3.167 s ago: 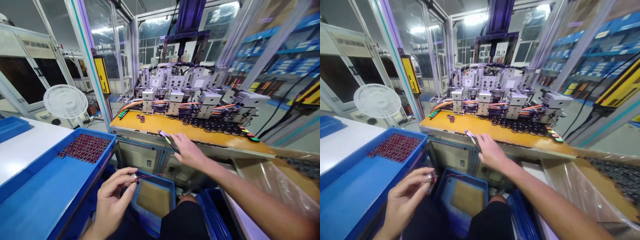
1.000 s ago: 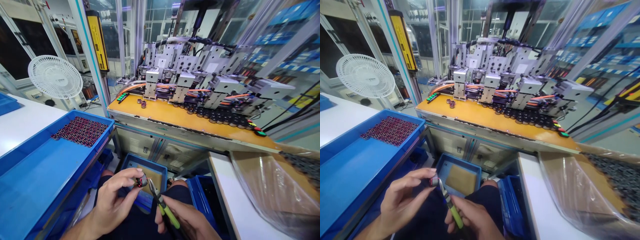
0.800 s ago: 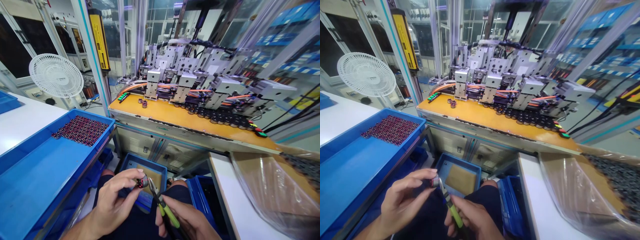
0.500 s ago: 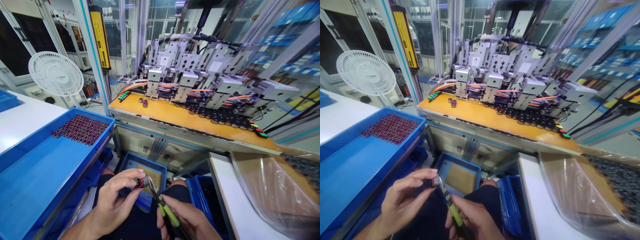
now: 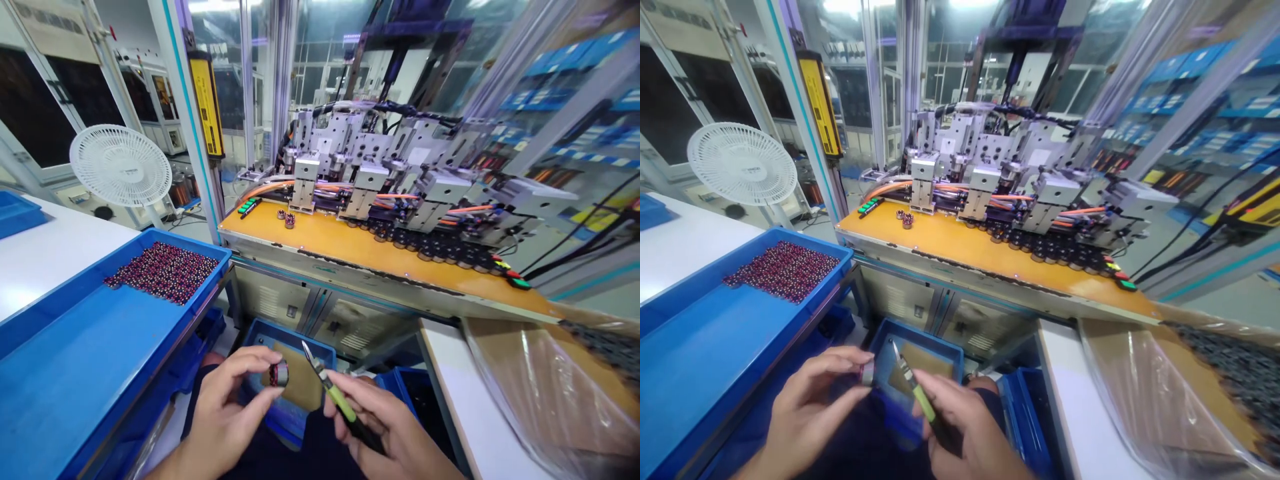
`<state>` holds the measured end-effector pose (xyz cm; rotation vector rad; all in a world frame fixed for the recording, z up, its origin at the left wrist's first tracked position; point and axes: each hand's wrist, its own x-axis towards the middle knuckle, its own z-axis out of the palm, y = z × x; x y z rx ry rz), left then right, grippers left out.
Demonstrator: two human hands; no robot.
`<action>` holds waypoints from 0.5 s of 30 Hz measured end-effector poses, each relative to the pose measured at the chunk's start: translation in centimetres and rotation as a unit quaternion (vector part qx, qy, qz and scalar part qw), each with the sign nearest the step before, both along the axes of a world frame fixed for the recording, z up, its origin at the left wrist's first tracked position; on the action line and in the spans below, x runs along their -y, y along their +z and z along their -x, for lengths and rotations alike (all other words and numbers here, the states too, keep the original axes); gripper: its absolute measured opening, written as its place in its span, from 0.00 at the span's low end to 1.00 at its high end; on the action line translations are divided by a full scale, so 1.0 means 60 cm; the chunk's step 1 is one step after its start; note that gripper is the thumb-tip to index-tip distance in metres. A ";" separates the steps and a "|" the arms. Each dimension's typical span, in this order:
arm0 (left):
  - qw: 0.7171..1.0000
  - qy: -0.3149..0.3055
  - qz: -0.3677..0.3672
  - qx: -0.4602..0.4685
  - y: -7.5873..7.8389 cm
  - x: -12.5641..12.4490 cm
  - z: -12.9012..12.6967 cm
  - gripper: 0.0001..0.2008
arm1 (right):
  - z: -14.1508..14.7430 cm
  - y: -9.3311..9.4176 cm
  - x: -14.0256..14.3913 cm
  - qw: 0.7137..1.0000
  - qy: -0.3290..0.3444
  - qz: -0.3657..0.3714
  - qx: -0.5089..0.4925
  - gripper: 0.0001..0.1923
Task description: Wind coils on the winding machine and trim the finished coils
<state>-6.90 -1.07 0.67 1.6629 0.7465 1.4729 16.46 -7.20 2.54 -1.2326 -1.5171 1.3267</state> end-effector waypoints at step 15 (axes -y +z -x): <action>0.916 0.116 0.377 0.074 -0.054 0.007 0.166 0.22 | -0.093 0.073 -0.452 0.810 -0.212 -0.184 0.515 0.23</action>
